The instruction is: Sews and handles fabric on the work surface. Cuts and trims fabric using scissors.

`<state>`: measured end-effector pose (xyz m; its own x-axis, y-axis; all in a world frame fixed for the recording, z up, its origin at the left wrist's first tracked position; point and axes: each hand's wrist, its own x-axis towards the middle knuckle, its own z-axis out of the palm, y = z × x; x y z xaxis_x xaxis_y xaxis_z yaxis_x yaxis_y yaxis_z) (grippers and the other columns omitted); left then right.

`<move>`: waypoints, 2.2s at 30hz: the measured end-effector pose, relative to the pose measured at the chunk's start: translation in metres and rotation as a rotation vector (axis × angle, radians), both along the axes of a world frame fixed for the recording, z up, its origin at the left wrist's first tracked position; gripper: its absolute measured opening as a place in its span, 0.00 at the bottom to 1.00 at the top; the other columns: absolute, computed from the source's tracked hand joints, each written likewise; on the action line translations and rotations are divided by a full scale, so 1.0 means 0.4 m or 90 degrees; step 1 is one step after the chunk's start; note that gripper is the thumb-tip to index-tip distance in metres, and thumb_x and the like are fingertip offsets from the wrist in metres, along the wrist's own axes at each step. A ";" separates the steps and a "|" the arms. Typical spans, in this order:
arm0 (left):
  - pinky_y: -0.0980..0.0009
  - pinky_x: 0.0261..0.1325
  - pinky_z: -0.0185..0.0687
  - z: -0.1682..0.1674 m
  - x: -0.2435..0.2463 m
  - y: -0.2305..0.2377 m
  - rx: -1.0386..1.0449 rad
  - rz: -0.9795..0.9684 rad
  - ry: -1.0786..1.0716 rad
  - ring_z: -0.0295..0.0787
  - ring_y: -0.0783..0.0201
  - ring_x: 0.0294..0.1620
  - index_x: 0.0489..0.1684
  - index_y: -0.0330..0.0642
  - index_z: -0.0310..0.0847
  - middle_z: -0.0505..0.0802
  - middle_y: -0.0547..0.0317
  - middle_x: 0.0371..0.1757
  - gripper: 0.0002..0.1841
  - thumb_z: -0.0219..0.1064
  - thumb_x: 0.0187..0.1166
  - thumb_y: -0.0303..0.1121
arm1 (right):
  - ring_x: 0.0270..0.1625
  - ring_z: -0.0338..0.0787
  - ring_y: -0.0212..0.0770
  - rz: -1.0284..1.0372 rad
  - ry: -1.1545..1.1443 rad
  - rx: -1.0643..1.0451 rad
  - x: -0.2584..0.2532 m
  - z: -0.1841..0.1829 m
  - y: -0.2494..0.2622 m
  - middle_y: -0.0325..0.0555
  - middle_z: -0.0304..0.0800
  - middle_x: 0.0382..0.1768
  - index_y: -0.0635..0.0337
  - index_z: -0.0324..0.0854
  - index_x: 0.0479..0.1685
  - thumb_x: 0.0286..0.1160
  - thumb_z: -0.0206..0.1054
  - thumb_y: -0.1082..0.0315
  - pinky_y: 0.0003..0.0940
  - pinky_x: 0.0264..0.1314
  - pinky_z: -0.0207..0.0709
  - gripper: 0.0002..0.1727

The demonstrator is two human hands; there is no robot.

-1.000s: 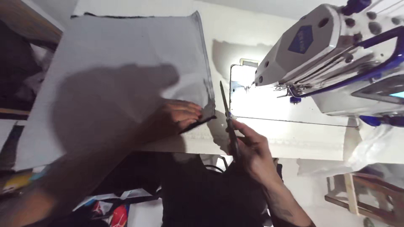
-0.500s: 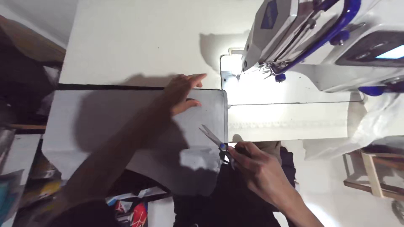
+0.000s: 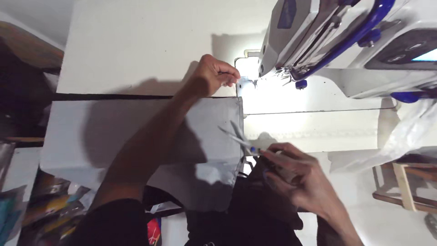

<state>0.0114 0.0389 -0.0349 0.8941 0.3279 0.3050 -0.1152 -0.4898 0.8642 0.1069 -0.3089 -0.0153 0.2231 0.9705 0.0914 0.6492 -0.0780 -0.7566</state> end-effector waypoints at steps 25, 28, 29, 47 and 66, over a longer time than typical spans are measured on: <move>0.77 0.51 0.90 0.005 -0.005 -0.037 0.127 -0.027 -0.046 0.93 0.75 0.39 0.40 0.37 0.94 0.97 0.58 0.38 0.10 0.64 0.81 0.22 | 0.36 0.82 0.21 -0.039 -0.072 0.011 0.020 0.045 0.042 0.41 0.90 0.53 0.49 0.94 0.58 0.71 0.71 0.52 0.18 0.32 0.76 0.20; 0.76 0.53 0.89 0.013 -0.005 -0.054 0.164 -0.016 -0.069 0.94 0.74 0.41 0.39 0.37 0.95 0.97 0.56 0.39 0.10 0.65 0.80 0.22 | 0.37 0.81 0.20 -0.077 -0.102 0.035 0.040 0.079 0.074 0.42 0.90 0.50 0.51 0.94 0.57 0.71 0.71 0.52 0.16 0.32 0.72 0.20; 0.76 0.54 0.89 0.017 -0.005 -0.059 0.181 -0.014 -0.080 0.94 0.72 0.42 0.39 0.36 0.95 0.97 0.54 0.40 0.09 0.66 0.80 0.22 | 0.36 0.81 0.22 -0.087 -0.123 0.039 0.046 0.084 0.090 0.42 0.90 0.48 0.51 0.95 0.56 0.71 0.70 0.52 0.18 0.33 0.72 0.20; 0.57 0.61 0.81 0.147 -0.134 0.063 0.347 0.330 0.073 0.94 0.59 0.46 0.43 0.42 0.96 0.98 0.53 0.40 0.13 0.61 0.82 0.24 | 0.38 0.89 0.41 0.017 -0.282 0.050 -0.088 0.000 0.098 0.49 0.93 0.55 0.49 0.95 0.58 0.77 0.64 0.62 0.40 0.36 0.79 0.17; 0.48 0.88 0.59 -0.033 -0.252 -0.016 0.451 0.006 0.238 0.67 0.50 0.88 0.68 0.49 0.86 0.82 0.56 0.81 0.28 0.63 0.81 0.59 | 0.50 0.94 0.52 -0.219 -0.362 0.013 0.069 -0.024 0.027 0.66 0.91 0.57 0.63 0.94 0.52 0.77 0.67 0.75 0.42 0.53 0.88 0.12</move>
